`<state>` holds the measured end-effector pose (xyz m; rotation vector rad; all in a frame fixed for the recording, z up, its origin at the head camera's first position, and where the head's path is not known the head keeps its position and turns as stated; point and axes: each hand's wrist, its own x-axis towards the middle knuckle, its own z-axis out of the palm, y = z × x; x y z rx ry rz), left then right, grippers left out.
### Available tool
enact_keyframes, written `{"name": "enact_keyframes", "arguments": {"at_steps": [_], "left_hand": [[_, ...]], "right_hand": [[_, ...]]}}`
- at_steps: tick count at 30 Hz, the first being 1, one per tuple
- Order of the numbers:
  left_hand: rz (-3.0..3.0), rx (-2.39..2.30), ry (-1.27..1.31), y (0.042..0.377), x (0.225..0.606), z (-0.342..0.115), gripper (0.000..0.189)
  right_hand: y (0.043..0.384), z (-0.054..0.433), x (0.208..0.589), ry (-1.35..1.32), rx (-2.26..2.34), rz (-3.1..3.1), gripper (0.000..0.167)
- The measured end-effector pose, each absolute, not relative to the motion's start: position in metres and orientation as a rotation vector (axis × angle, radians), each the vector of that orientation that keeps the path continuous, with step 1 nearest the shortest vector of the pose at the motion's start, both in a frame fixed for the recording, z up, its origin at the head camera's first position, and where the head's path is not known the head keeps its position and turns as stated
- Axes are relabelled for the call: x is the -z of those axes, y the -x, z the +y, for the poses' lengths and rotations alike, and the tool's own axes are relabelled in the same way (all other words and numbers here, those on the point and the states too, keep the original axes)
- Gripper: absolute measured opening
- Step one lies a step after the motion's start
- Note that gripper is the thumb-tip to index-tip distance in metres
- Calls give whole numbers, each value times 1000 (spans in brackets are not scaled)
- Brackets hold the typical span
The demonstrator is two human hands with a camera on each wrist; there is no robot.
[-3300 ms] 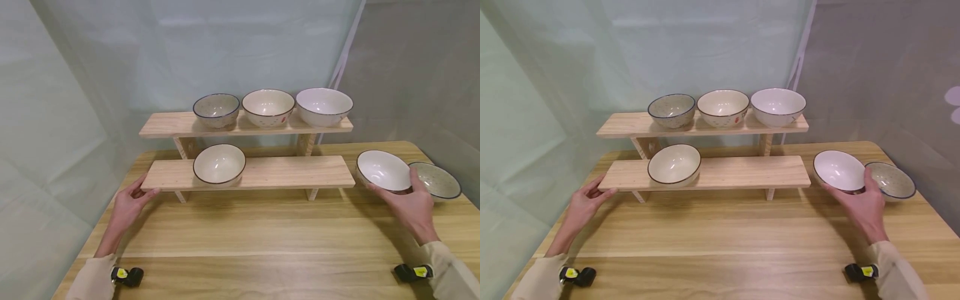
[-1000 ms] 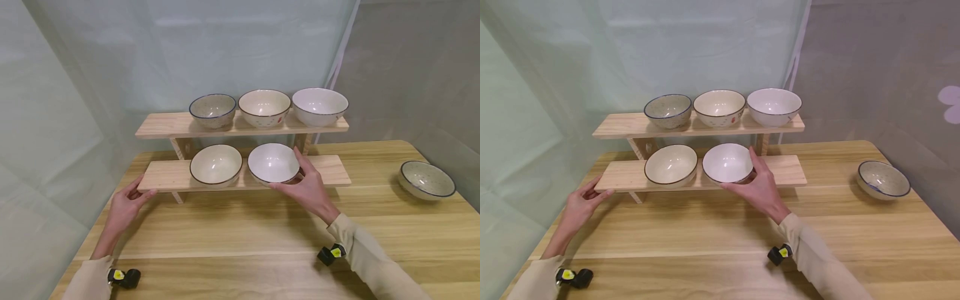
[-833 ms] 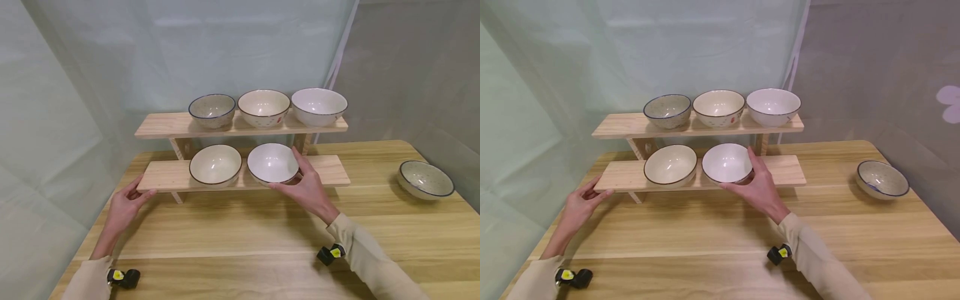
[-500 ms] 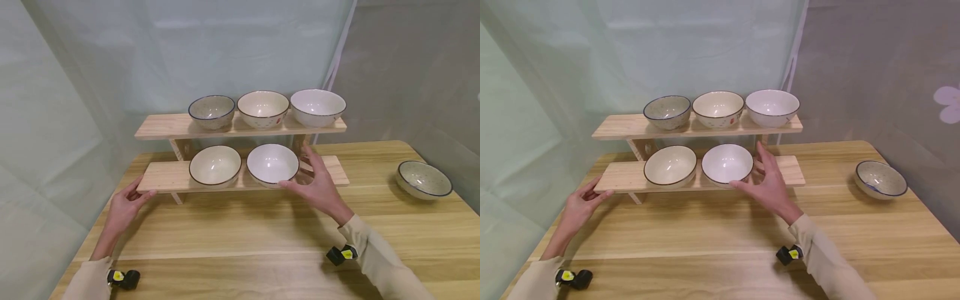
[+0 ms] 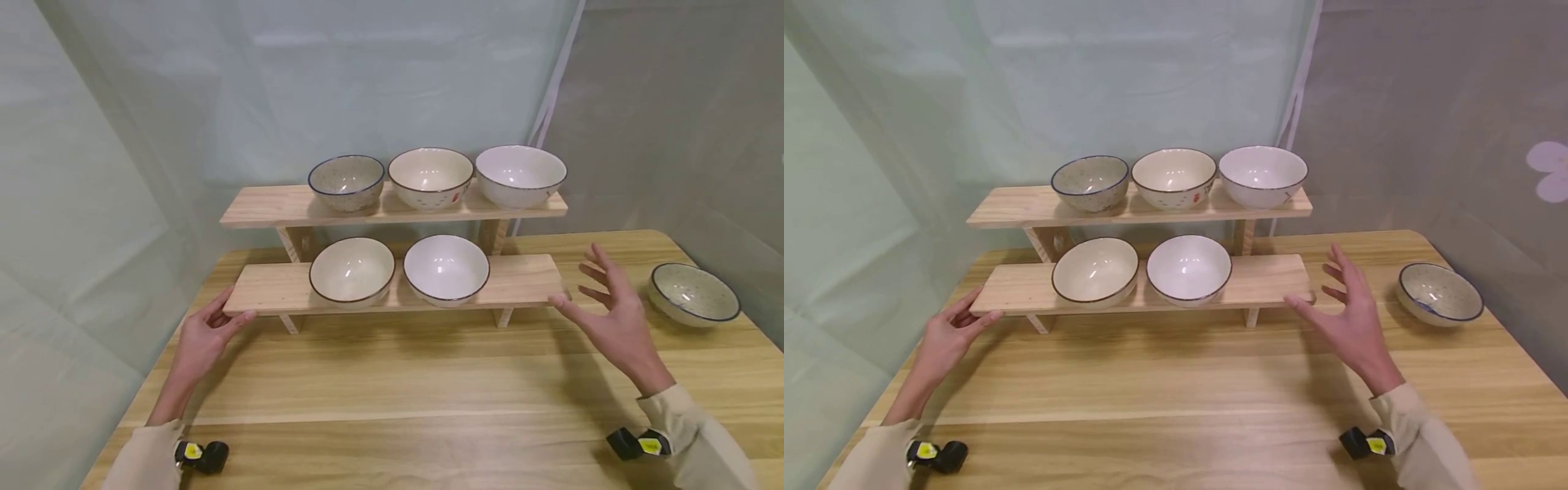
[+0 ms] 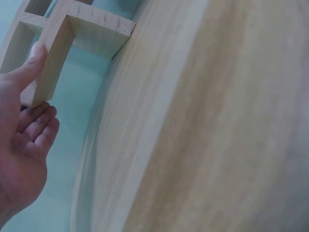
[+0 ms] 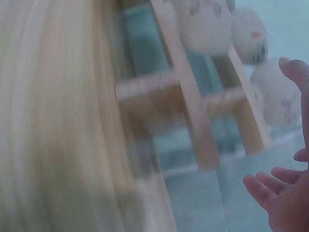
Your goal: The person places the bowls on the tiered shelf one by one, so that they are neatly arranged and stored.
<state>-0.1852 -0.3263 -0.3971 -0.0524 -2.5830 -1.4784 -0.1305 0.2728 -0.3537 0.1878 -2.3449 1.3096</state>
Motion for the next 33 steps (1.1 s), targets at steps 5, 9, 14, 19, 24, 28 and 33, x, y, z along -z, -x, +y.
{"name": "enact_keyframes", "arguments": {"at_steps": [5, 9, 14, 19, 24, 28, 33], "left_hand": [[-2598, 1464, 45, 186, 397, -327, 77], [-2608, 1456, 38, 185, 397, -327, 77], [-2617, 1444, 31, 185, 396, -327, 77], [-2630, 1429, 20, 185, 396, -327, 78], [-2620, 1437, 32, 184, 395, -326, 79], [-2613, 1426, 47, 183, 394, -326, 79], [-2623, 1419, 36, 184, 395, -325, 80]], "right_hand": [[122, 306, 360, -59, -1211, -2373, 99], [112, 332, 364, 30, -1147, -2409, 99], [101, 356, 367, 147, -1112, -2426, 97], [92, 374, 368, 268, -1112, -2413, 100], [88, 397, 377, 378, -1099, -2401, 99], [91, 421, 395, 410, -1106, -2378, 99], [93, 437, 408, 477, -1153, -2372, 100]]}}
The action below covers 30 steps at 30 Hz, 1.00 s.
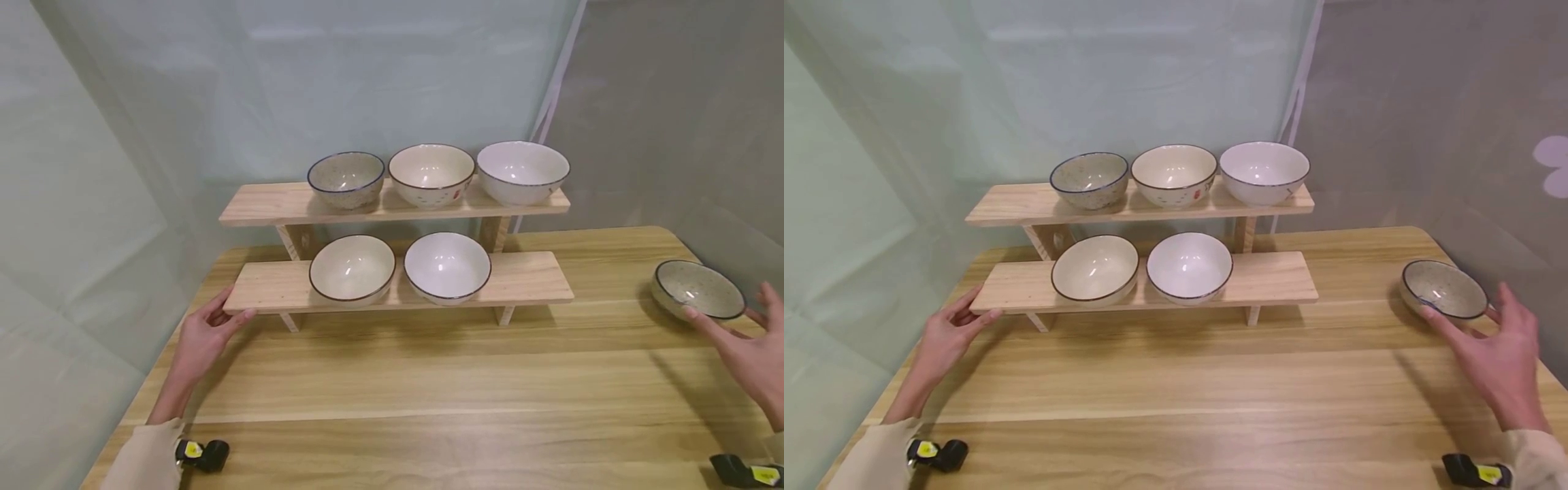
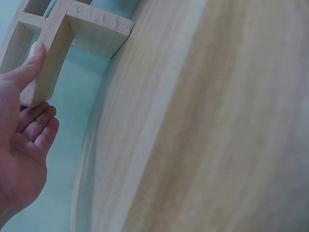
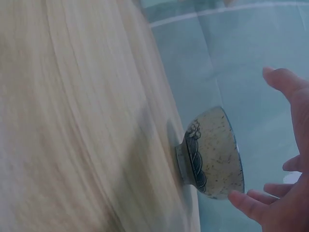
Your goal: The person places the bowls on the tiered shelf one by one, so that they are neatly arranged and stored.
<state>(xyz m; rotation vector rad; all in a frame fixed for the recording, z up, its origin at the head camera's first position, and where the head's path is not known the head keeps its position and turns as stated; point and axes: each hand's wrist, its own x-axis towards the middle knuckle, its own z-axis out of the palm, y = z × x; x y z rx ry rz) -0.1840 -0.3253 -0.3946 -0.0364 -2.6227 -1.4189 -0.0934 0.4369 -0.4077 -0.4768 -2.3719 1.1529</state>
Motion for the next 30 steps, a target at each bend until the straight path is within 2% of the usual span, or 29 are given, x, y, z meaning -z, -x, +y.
{"name": "enact_keyframes", "arguments": {"at_steps": [7, 17, 24, 30], "left_hand": [[-2623, 1449, 39, 185, 395, -324, 80], [-2618, 1455, 36, 185, 395, -326, 79], [-2621, 1448, 22, 187, 396, -327, 78], [-2636, 1423, 16, 186, 394, -325, 77]], "right_hand": [[91, 428, 392, 599, -1120, -2452, 104], [101, 428, 391, 543, -1037, -2487, 110], [111, 430, 394, 511, -948, -2454, 102], [114, 431, 394, 585, -1030, -2496, 117]]}}
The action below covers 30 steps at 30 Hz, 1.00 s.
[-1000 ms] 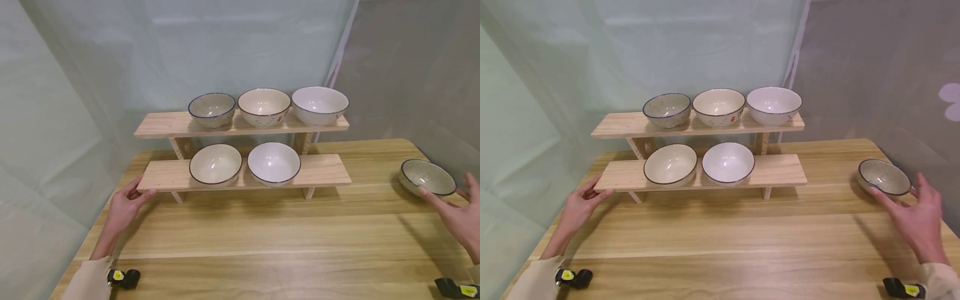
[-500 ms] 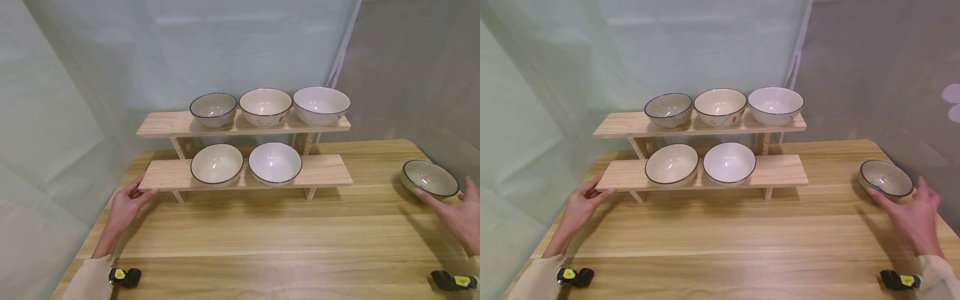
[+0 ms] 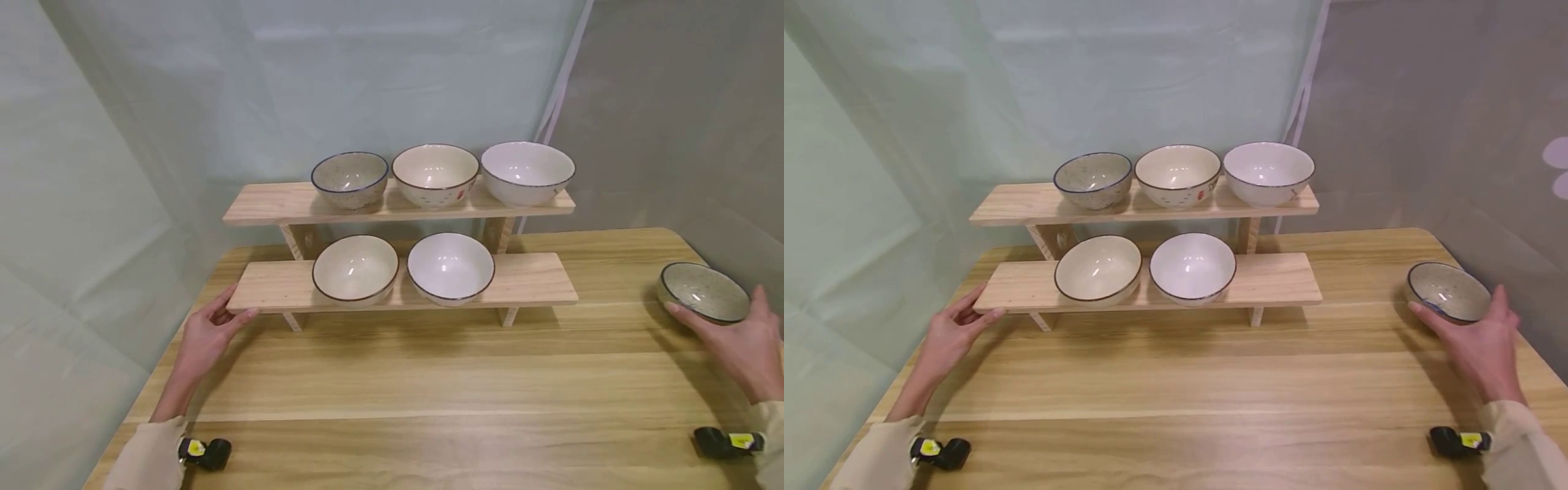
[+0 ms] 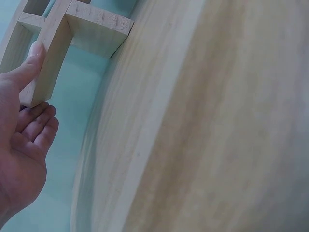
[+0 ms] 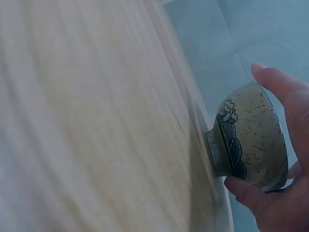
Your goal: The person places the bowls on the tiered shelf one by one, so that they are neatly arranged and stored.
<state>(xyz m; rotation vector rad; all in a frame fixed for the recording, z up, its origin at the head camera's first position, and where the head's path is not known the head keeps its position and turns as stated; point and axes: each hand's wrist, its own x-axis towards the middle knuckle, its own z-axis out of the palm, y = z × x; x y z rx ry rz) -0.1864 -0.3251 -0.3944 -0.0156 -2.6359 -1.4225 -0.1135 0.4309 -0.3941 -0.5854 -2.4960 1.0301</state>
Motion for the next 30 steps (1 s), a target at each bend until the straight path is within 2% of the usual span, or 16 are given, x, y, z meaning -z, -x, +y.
{"name": "enact_keyframes", "arguments": {"at_steps": [10, 30], "left_hand": [[-2630, 1420, 16, 187, 396, -326, 77], [-2617, 1439, 21, 187, 397, -326, 78]], "right_hand": [[117, 433, 396, 609, -1068, -2526, 118], [115, 432, 404, 718, -1158, -2391, 106]]}}
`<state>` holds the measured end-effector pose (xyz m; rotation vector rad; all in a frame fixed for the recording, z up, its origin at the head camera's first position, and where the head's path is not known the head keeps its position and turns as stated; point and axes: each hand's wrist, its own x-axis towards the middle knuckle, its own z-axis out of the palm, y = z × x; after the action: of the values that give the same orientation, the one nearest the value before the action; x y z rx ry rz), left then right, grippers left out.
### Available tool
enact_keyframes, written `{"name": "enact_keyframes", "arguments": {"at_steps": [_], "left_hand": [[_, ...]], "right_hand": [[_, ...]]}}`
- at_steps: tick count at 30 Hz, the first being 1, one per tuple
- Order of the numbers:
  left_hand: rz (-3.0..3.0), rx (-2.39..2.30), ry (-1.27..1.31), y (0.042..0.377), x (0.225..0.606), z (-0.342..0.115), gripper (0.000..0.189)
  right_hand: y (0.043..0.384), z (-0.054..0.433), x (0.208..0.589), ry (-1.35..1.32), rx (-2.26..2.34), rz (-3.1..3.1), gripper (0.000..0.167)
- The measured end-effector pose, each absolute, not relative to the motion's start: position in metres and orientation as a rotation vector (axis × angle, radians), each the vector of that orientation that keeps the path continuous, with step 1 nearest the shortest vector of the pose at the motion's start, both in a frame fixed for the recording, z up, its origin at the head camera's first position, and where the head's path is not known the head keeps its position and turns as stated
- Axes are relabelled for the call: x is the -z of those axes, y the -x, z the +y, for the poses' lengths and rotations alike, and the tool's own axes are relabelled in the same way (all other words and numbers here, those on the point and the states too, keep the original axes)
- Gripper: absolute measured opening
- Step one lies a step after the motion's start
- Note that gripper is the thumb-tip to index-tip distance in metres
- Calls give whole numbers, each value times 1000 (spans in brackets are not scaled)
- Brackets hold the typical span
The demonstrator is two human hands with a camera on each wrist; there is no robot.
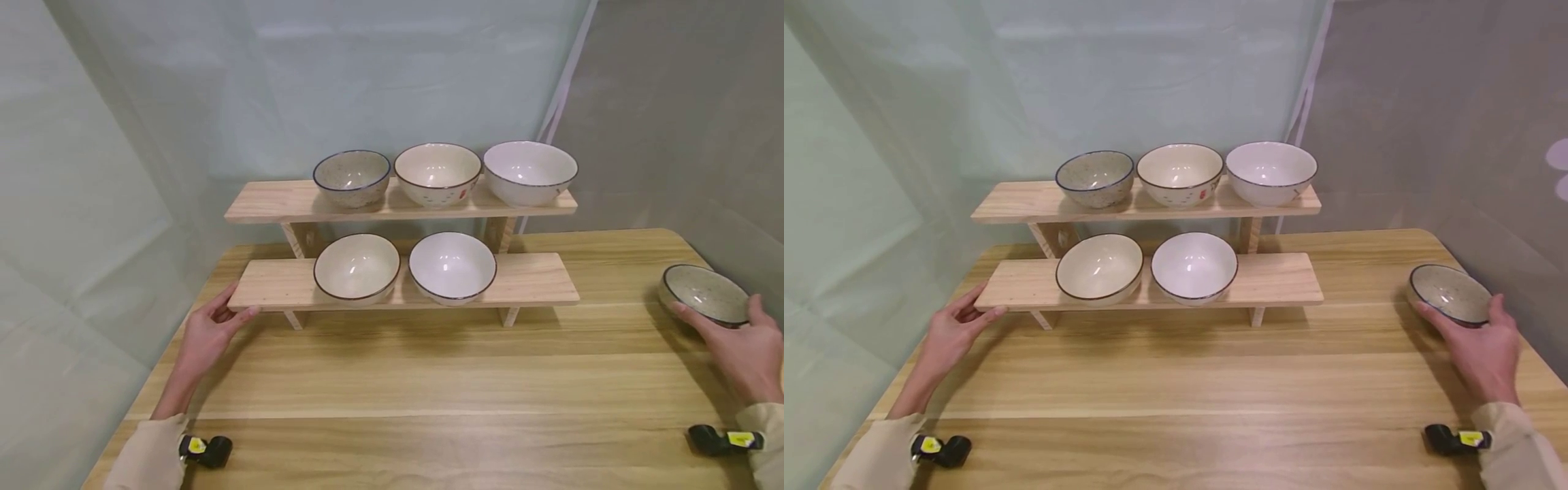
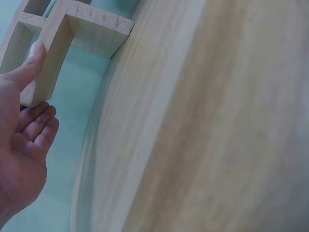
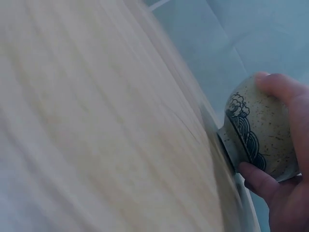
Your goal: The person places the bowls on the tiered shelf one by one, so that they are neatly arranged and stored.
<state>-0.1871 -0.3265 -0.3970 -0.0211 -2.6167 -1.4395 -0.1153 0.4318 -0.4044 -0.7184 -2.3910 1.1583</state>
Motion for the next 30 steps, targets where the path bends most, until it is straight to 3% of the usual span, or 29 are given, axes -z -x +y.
{"name": "enact_keyframes", "arguments": {"at_steps": [20, 30], "left_hand": [[-2620, 1432, 40, 190, 397, -325, 78], [-2621, 1437, 30, 187, 396, -325, 77]], "right_hand": [[103, 400, 385, 565, -1215, -2287, 98], [99, 369, 360, 361, -1321, -2319, 98]]}}
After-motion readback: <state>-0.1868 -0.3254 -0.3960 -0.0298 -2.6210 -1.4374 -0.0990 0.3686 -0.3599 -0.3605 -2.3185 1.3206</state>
